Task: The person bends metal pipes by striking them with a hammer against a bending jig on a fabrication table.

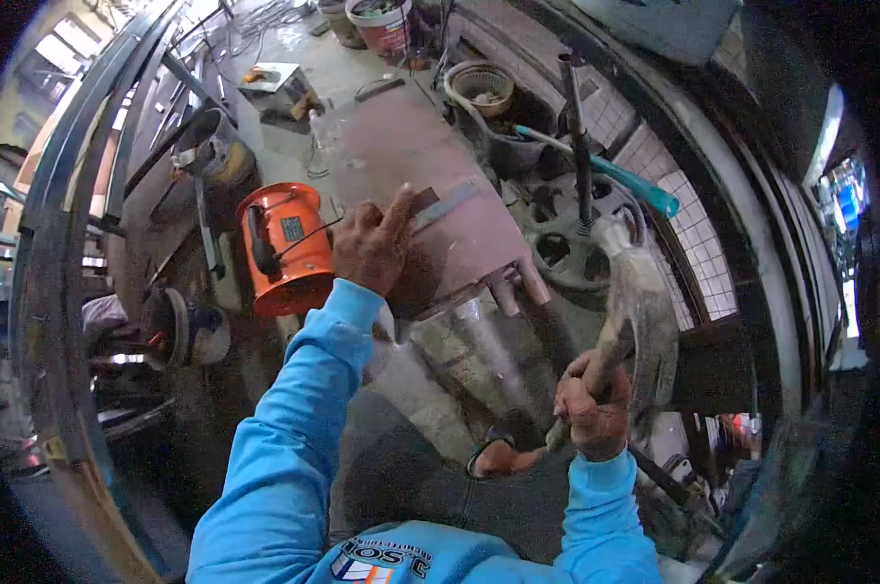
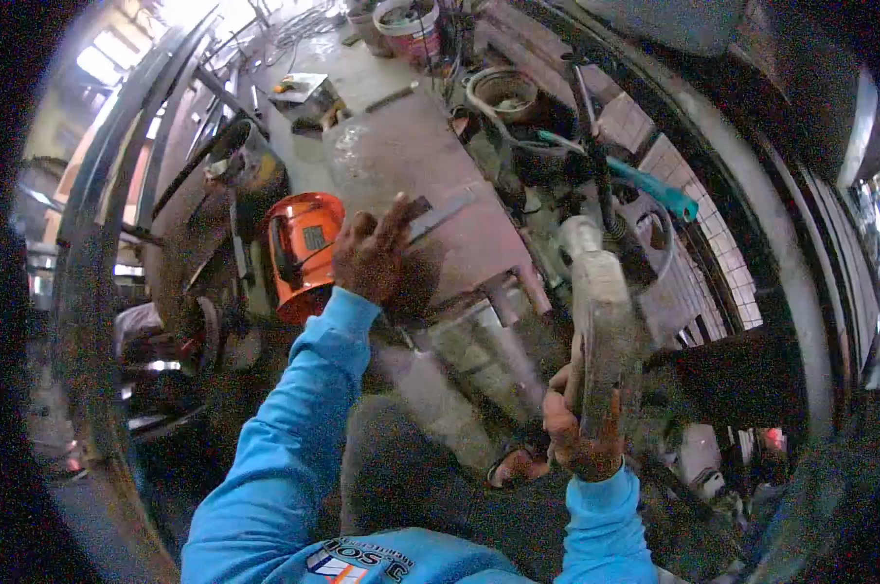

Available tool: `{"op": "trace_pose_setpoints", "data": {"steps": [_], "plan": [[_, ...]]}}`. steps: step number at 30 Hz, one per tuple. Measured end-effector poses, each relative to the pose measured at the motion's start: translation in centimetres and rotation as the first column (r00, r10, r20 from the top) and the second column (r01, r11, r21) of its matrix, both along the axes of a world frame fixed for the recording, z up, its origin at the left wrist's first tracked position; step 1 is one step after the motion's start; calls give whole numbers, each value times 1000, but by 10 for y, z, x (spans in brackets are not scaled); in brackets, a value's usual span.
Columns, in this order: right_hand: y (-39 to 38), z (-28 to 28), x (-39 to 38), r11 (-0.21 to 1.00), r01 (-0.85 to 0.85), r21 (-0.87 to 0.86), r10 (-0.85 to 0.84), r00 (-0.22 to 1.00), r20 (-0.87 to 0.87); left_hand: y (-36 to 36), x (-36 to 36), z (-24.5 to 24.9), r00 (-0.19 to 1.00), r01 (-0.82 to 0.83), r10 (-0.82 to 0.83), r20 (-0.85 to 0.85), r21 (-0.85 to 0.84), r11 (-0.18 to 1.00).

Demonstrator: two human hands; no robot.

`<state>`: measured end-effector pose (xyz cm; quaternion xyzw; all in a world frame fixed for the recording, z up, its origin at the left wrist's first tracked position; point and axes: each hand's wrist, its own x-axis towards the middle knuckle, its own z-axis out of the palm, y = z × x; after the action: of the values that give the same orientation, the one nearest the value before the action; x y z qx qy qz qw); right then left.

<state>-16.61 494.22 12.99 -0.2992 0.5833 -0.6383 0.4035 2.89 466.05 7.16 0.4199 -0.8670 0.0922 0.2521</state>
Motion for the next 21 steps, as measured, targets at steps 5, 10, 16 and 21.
{"op": "trace_pose_setpoints", "data": {"steps": [5, 10, 16, 21], "plan": [[9, -50, 15, 992, 130, 6, -130, 987, 95, 2, 2, -10, 983, -8, -28, -182, -193, 981], [30, -55, 16, 995, 103, 7, -103, 995, 9, 4, 3, -2, 951, 120, -189, -245, -269, 956], [37, -45, 18, 958, 139, -252, -154, 987, -39, 84, 19, 3, 903, 339, -296, -313, 95, 936], [65, -45, 29, 978, 207, 5, -205, 973, -104, 156, -2, -37, 735, 611, -359, -575, 332, 719]]}}
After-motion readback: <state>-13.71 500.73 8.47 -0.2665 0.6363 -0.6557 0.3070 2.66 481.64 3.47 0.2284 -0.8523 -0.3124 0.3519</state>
